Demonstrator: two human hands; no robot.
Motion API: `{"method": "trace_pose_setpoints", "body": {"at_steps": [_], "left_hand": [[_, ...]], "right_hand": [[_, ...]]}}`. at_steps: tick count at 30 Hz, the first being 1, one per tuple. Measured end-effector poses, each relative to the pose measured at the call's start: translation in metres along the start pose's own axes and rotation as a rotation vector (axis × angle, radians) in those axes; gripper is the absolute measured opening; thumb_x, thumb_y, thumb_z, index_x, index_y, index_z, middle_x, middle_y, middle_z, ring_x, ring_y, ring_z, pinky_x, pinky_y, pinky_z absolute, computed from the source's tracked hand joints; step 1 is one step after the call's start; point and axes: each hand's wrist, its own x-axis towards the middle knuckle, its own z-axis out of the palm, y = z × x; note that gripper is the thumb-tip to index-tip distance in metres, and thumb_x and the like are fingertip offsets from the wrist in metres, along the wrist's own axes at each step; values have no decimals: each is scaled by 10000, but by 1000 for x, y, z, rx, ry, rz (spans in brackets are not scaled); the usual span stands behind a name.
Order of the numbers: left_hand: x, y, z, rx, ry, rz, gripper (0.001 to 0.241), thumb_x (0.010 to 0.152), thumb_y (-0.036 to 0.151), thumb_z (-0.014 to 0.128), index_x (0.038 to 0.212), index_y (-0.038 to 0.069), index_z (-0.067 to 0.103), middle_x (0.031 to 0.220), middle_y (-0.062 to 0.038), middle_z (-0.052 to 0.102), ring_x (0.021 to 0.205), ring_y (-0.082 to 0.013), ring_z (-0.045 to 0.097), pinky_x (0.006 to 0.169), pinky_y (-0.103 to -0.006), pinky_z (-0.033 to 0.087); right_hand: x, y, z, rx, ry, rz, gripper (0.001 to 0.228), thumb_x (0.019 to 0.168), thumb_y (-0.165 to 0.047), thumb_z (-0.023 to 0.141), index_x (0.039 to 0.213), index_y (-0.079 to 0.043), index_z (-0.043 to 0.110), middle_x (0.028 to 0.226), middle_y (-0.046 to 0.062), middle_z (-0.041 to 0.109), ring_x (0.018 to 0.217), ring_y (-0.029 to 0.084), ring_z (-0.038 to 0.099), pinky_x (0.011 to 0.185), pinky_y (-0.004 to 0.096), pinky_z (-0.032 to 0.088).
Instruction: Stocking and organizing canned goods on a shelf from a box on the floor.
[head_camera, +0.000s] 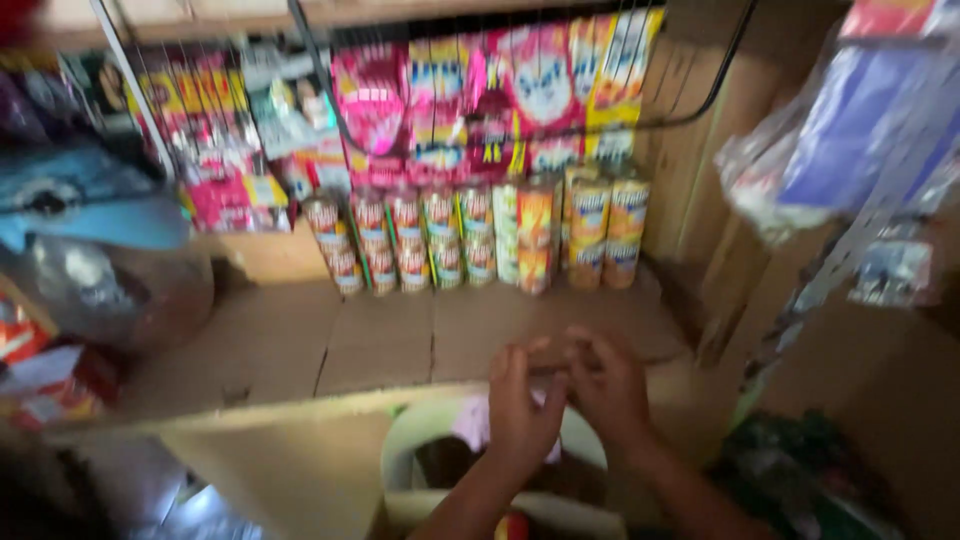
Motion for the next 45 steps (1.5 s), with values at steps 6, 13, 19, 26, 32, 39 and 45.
{"method": "trace_pose_setpoints", "body": {"at_steps": [6, 13, 19, 26, 32, 39, 45], "left_hand": [[84, -58, 64, -79, 66, -156, 570, 829, 184, 743, 1326, 41, 502, 1297, -241, 553, 1188, -457, 577, 973, -504, 496], [127, -80, 94, 5, 165, -176, 851, 758, 128, 760, 1494, 60, 338, 1421, -275, 422, 1235, -494, 510, 998, -519, 480], [129, -100, 107, -50, 162, -147, 917, 769, 128, 746, 1545, 29, 267, 1417, -281, 439, 1271, -472, 502, 1036, -497, 478], [133, -112, 116, -2, 158, -194, 944, 777, 154, 800, 1542, 30, 262, 1367, -262, 512, 1236, -464, 534, 1012, -501, 476], [135, -103, 109, 26, 186, -299, 930, 777, 188, 825, 1542, 120, 301, 1374, -222, 522, 1225, -432, 542, 1000, -501, 473], [133, -119, 117, 37, 185, -365, 897, 814, 245, 791, 1554, 150, 293, 1403, -177, 502, 1245, -402, 551, 968, -498, 503], [134, -91, 102, -50, 105, -427, 981, 779, 273, 793, 1565, 149, 220, 1434, -149, 446, 1217, -333, 605, 966, -453, 530]], "right_hand": [[84, 72, 15, -254, 301, -208, 547, 874, -148, 760, 1381, -47, 582, 1246, 195, 640, 1156, 338, 607, 984, 438, 493], [112, 148, 54, -109, 382, 36, 675, 855, -164, 758, 1456, -4, 497, 1296, 212, 562, 1115, 323, 621, 940, 410, 523], [127, 123, 51, -326, 415, -57, 776, 785, -193, 808, 1453, 46, 492, 1323, 282, 584, 1221, 444, 562, 1047, 490, 458], [142, 90, 46, -335, 416, 111, 817, 709, -343, 874, 1391, -38, 544, 1300, 222, 612, 1199, 431, 574, 1029, 498, 473], [144, 61, 44, -564, 442, 286, 797, 585, -350, 948, 1268, -128, 601, 1243, 174, 636, 1132, 418, 581, 888, 569, 459], [143, 105, 58, -531, 507, 56, 577, 644, -277, 913, 1114, -141, 607, 1154, 158, 640, 1156, 403, 594, 954, 526, 502], [143, 87, 53, -479, 499, 72, 854, 596, -285, 920, 1339, -57, 565, 1174, 210, 623, 1132, 433, 581, 955, 544, 486]]}}
